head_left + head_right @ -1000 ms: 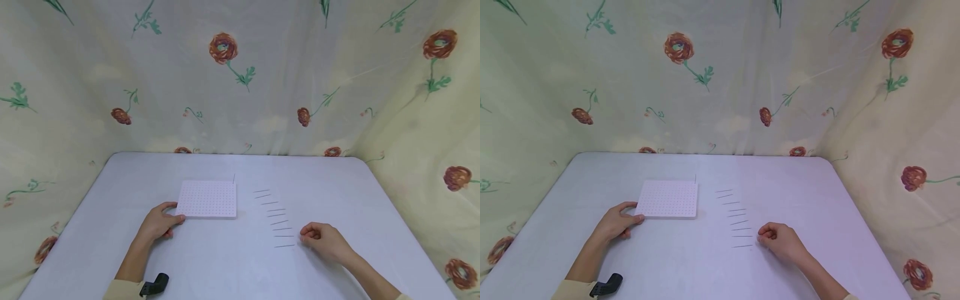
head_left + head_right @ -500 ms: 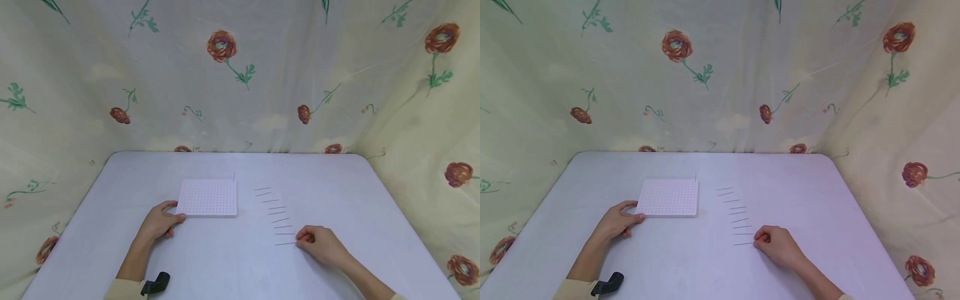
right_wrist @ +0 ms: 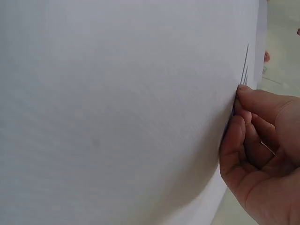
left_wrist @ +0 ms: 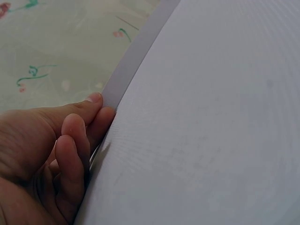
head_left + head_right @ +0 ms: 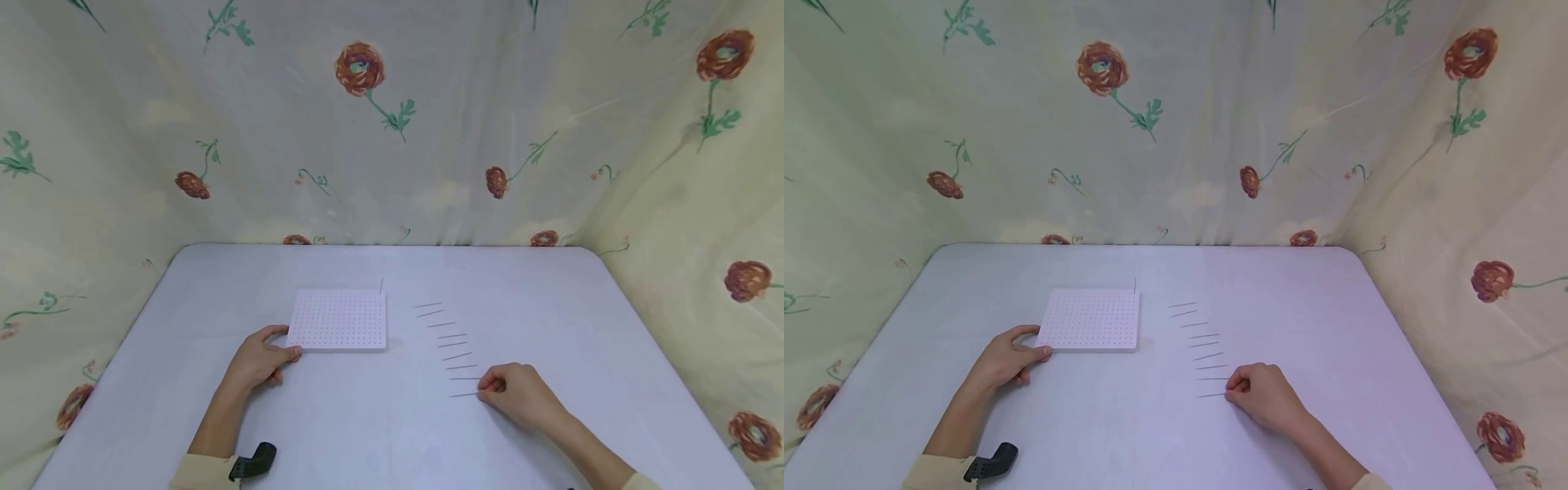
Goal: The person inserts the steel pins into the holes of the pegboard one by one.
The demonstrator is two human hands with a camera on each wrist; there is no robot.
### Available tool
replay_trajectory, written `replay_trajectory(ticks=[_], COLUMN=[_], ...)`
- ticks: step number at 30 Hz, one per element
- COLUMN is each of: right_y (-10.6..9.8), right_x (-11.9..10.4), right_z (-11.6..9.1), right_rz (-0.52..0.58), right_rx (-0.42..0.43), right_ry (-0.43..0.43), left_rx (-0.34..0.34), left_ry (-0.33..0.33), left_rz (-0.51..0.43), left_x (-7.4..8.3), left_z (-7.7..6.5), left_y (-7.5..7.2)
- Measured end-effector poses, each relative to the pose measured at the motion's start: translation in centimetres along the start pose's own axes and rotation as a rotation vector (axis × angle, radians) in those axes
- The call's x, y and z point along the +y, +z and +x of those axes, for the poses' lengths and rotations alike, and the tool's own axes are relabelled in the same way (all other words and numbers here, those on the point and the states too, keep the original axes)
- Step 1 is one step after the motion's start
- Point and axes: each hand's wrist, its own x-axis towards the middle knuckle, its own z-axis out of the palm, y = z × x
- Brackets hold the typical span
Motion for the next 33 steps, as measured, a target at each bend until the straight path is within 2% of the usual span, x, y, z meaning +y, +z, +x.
replay_trajectory(ticks=[9,16,26,33], right_y=[-0.7,-1.1,-0.8,-0.7], right_x=[-0.1,-0.3,0.3,0.3], right_z=[0.7,1.4,2.5,1.9], right_rz=[-0.024,-0.038,-0.177,-0.120], right_rx=[-0.064,-0.133,-0.151,-0.152], right_ry=[-0.105,-0.152,-0.379,-0.400], left_rx=[0.001,0.007,0.012,0.007], left_ry=[0.001,0.009,0.017,0.016], left_rz=[-0.011,-0.017,-0.031,-0.021], left_x=[-0.4,-0.4,-0.6,-0.4], left_z=[0.2,0.3,0.4,0.3], left_y=[0.1,0.1,0.0,0.0])
